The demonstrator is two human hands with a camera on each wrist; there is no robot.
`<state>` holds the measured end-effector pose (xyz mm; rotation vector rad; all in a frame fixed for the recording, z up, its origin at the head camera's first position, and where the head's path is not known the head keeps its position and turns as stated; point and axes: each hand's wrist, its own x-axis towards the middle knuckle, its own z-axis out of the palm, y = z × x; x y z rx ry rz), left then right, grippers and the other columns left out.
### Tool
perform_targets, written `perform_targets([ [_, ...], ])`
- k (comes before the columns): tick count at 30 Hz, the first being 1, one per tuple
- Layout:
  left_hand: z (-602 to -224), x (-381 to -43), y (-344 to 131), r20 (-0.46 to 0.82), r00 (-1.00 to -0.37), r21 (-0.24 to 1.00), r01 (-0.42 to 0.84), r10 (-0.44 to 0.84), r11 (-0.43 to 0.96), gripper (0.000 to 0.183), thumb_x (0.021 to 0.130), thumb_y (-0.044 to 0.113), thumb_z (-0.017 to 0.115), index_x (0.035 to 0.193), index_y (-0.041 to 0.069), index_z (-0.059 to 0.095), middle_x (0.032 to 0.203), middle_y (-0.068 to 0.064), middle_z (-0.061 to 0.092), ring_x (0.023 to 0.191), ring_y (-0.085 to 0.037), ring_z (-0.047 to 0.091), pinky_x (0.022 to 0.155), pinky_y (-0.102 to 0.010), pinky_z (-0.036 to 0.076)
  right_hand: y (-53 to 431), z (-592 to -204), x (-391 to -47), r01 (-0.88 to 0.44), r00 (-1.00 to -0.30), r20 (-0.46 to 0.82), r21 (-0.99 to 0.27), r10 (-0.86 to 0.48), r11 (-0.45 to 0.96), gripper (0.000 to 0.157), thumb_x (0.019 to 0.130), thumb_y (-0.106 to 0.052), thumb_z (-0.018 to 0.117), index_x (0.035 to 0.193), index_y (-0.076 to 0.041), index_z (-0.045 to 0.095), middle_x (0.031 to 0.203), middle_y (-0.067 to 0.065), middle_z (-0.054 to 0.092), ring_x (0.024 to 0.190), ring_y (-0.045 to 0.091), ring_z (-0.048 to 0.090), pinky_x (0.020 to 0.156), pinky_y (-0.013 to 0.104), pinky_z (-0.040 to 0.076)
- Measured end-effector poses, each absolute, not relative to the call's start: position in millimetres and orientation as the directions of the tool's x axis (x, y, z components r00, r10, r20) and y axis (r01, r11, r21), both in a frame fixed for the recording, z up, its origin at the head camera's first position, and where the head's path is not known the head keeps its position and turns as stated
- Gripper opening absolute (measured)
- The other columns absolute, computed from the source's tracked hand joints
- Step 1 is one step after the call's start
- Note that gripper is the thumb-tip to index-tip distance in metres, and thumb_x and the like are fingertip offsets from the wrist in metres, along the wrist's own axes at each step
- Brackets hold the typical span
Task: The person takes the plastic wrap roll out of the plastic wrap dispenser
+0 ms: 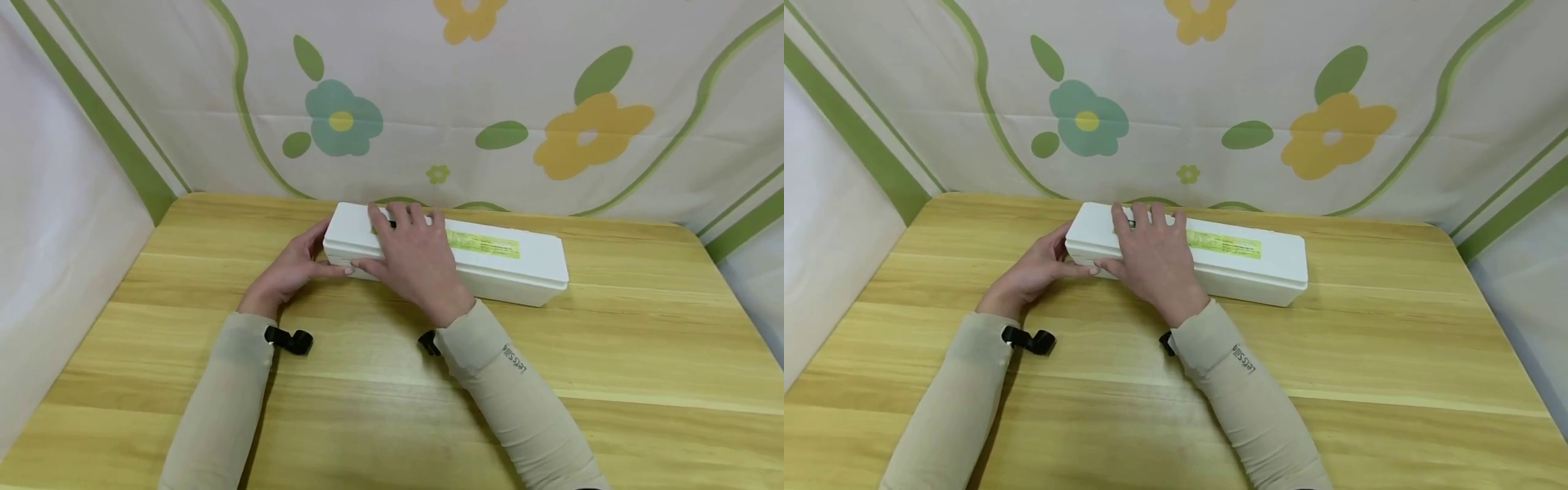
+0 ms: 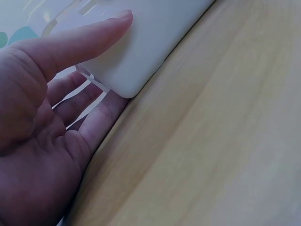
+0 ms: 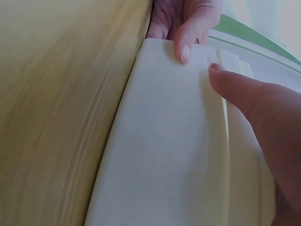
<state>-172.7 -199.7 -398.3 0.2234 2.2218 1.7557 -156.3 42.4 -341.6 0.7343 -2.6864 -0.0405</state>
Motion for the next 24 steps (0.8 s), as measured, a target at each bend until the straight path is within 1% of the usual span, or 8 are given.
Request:
perform_targets([
  [6,-400,-176,-200,-0.114,-0.944,0.971,-0.040,0.309,0.235,0.101,0.087,0.005,0.090,0.169,0.032,0.037,0.172,0.004,0.041,0.161,-0.020,0.032,0.122,-0.049,0.042,47,-340,-156,-0.498,-0.796,0.363,0.061,-0.484,0.865,0.089,0.087,-0.074,0.076,0.155,-0.021,0.057,0.143,0.008,0.067,0.129,0.035,0.064,0.104,0.055,0.051],
  [10,-401,-177,-202,-0.104,-0.946,0.973,-0.033,0.308,0.228,0.100,0.086,0.004,0.090,0.167,0.032,0.040,0.169,0.004,0.044,0.158,-0.019,0.035,0.125,-0.049,0.038,49,-339,-155,-0.512,-0.778,0.381,0.073,-0.499,0.856,0.086,0.088,-0.071,0.078,0.154,-0.020,0.058,0.142,0.008,0.068,0.128,0.034,0.066,0.104,0.053,0.054],
  [15,-403,-175,-205,-0.108,-0.951,0.975,-0.043,0.291,0.220,0.101,0.086,0.005,0.090,0.168,0.031,0.039,0.169,0.002,0.044,0.160,-0.021,0.033,0.131,-0.051,0.028,51,-339,-156,-0.527,-0.767,0.376,0.092,-0.520,0.845,0.084,0.089,-0.069,0.077,0.155,-0.021,0.057,0.145,0.007,0.067,0.130,0.034,0.066,0.108,0.051,0.054],
  [18,-403,-173,-207,-0.112,-0.952,0.974,-0.048,0.285,0.221,0.102,0.085,0.006,0.091,0.168,0.032,0.038,0.170,0.003,0.043,0.161,-0.021,0.031,0.133,-0.051,0.024,56,-338,-155,-0.523,-0.781,0.350,0.084,-0.517,0.848,0.084,0.090,-0.070,0.075,0.157,-0.023,0.055,0.149,0.007,0.065,0.132,0.034,0.065,0.112,0.051,0.052],
  [24,-400,-173,-208,-0.109,-0.954,0.972,-0.044,0.278,0.229,0.102,0.084,0.006,0.092,0.168,0.031,0.039,0.171,0.003,0.042,0.162,-0.020,0.031,0.133,-0.051,0.025,79,-339,-153,-0.495,-0.818,0.326,0.021,-0.474,0.869,0.086,0.089,-0.074,0.074,0.159,-0.028,0.054,0.150,0.007,0.064,0.137,0.034,0.061,0.114,0.053,0.048],
])
